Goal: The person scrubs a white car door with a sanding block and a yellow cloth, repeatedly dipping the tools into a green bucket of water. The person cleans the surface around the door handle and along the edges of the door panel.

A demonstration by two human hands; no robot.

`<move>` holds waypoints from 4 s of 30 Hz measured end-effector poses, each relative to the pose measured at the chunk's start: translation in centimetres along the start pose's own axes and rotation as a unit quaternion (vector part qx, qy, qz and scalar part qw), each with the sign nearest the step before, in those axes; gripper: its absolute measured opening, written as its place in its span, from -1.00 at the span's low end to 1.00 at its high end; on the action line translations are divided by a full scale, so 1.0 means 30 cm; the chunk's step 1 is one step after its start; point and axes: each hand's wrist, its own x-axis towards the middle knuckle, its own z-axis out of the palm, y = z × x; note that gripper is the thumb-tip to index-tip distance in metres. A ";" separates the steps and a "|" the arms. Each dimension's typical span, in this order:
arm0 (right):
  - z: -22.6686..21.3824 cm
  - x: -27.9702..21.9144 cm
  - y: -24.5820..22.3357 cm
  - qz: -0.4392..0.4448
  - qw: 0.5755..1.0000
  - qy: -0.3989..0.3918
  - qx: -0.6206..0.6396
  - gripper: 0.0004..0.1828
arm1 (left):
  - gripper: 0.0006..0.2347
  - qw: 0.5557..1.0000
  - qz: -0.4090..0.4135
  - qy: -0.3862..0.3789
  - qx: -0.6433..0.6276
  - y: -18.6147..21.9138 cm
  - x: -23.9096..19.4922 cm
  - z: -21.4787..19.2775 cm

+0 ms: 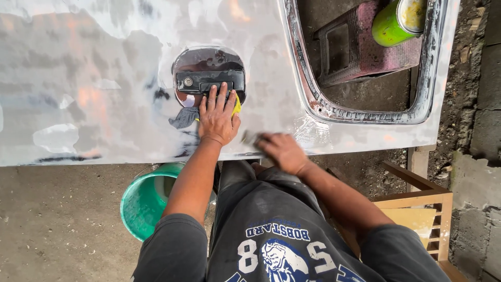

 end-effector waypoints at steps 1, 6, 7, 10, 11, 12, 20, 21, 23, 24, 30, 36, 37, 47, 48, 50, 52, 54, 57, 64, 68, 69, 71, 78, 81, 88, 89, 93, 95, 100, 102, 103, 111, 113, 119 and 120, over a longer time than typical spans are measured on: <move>-0.009 0.004 0.078 0.000 1.000 0.000 -0.001 -0.47 | -0.42 1.000 0.000 0.000 -0.001 -0.003 0.005 0.000; -0.016 0.072 0.286 0.291 0.935 0.178 -0.101 -0.48 | -0.42 1.000 0.006 0.008 0.007 -0.001 -0.005 0.002; -0.004 0.106 0.221 0.291 0.935 0.178 -0.099 -0.48 | -0.42 1.000 0.005 0.006 0.008 -0.005 -0.005 0.000; 0.016 0.164 0.041 0.208 0.957 0.198 -0.033 -0.40 | -0.42 1.000 0.003 0.006 0.008 -0.002 -0.002 0.003; 0.019 0.161 -0.016 0.181 0.971 0.153 -0.032 -0.36 | -0.42 1.000 0.004 0.010 0.006 0.000 -0.001 0.004; 0.026 0.159 -0.079 0.155 0.982 0.109 -0.028 -0.32 | -0.42 1.000 0.005 0.013 0.006 -0.004 -0.004 0.003; -0.101 0.158 0.231 0.199 0.967 0.154 -0.034 -0.57 | -0.42 1.000 0.010 0.013 -0.001 -0.005 -0.004 0.009; -0.097 0.172 0.261 0.262 0.938 0.199 -0.108 -0.56 | -0.42 1.000 0.012 0.017 0.000 -0.007 -0.003 0.014; -0.062 0.205 0.177 0.235 0.950 0.188 -0.081 -0.50 | -0.42 1.000 0.014 0.019 0.004 -0.006 -0.003 0.008; -0.043 0.221 0.135 0.207 0.961 0.175 -0.055 -0.44 | -0.41 1.000 0.013 0.020 0.006 -0.006 -0.004 0.007; 0.014 0.065 -0.143 0.050 0.999 0.012 -0.006 -0.27 | -0.42 1.000 0.012 0.027 -0.001 -0.004 -0.007 0.002; -0.016 -0.252 0.219 0.317 0.937 0.124 -0.075 -0.43 | -0.43 0.998 -0.019 0.052 -0.003 0.057 -0.061 0.044; -0.018 -0.261 0.217 0.316 0.938 0.124 -0.075 -0.43 | -0.43 0.998 -0.020 0.053 -0.003 0.085 -0.100 0.053; 0.066 -0.111 0.023 0.404 0.893 0.188 -0.066 -0.52 | -0.48 0.992 0.120 -0.046 -0.018 0.088 -0.323 0.046; 0.068 -0.071 -0.021 0.364 0.915 0.165 -0.047 -0.49 | -0.48 0.993 0.108 -0.043 -0.004 0.056 -0.324 0.027; 0.067 -0.030 -0.097 0.296 0.945 0.134 -0.042 -0.47 | -0.47 0.999 0.049 -0.015 -0.004 -0.013 -0.350 0.031; 0.047 -0.020 -0.150 0.232 0.967 0.098 -0.038 -0.44 | -0.45 1.000 -0.006 0.010 -0.008 -0.034 -0.369 0.031; 0.008 -0.016 -0.182 0.201 0.978 0.044 -0.028 -0.47 | -0.45 0.993 -0.108 0.043 -0.022 -0.026 -0.384 0.014; -0.018 -0.105 -0.100 0.206 0.977 0.042 -0.021 -0.48 | -0.38 0.989 -0.130 0.072 -0.010 0.067 -0.346 0.052; -0.130 -0.460 0.212 0.361 0.920 0.145 -0.041 -0.54 | -0.35 1.000 -0.024 -0.018 0.006 0.473 -0.173 0.128; -0.152 -0.600 0.326 0.427 0.879 0.208 -0.042 -0.57 | -0.33 0.985 0.082 -0.149 0.028 0.767 -0.064 0.169; -0.146 -0.631 0.351 0.442 0.866 0.231 -0.041 -0.57 | -0.34 0.974 0.135 -0.179 0.020 0.841 -0.047 0.185; -0.149 -0.662 0.391 0.461 0.855 0.237 -0.028 -0.58 | -0.36 0.966 0.175 -0.190 0.017 0.965 -0.019 0.228; -0.122 -0.722 0.453 0.480 0.832 0.274 -0.044 -0.60 | -0.47 0.949 0.287 -0.127 0.025 0.909 -0.021 0.340; -0.129 -0.658 0.402 0.493 0.827 0.268 -0.036 -0.61 | -0.45 0.967 0.230 -0.113 0.014 0.723 -0.087 0.178; -0.092 -0.369 0.125 0.375 0.912 0.167 -0.010 -0.44 | -0.46 0.999 0.015 -0.047 0.008 0.360 -0.171 0.072; -0.069 -0.328 0.087 0.309 0.941 0.134 -0.008 -0.44 | -0.47 0.999 0.010 -0.031 0.007 0.345 -0.176 0.073; -0.037 -0.278 0.045 0.179 0.983 0.048 -0.004 -0.44 | -0.48 1.000 0.004 0.002 -0.004 0.336 -0.190 0.085; -0.094 -0.359 0.129 0.185 0.980 0.070 -0.007 -0.47 | -0.47 1.000 0.006 -0.005 -0.009 0.338 -0.186 0.079; -0.184 -0.649 0.384 0.459 0.869 0.180 0.027 -0.76 | -0.47 1.000 0.000 -0.002 0.003 0.345 -0.189 0.102; -0.146 -0.733 0.474 0.517 0.803 0.278 -0.100 -0.62 | -0.47 1.000 -0.015 -0.003 0.010 0.361 -0.185 0.097; -0.137 -0.702 0.441 0.517 0.803 0.280 -0.100 -0.62 | -0.47 1.000 -0.014 -0.002 0.011 0.371 -0.176 0.107; -0.084 -0.430 0.140 0.190 0.972 0.133 -0.038 -0.53 | -0.44 0.998 -0.055 0.015 0.012 0.411 -0.173 0.143; -0.105 -0.526 0.245 0.244 0.964 0.102 -0.035 -0.48 | -0.44 0.998 -0.056 0.012 0.011 0.414 -0.174 0.137; -0.122 -0.772 0.495 0.496 0.836 0.221 -0.081 -0.63 | -0.42 0.997 -0.073 0.018 0.013 0.495 -0.175 0.146; -0.101 -0.786 0.518 0.501 0.823 0.240 -0.116 -0.60 | -0.41 0.997 -0.070 0.019 0.019 0.522 -0.164 0.151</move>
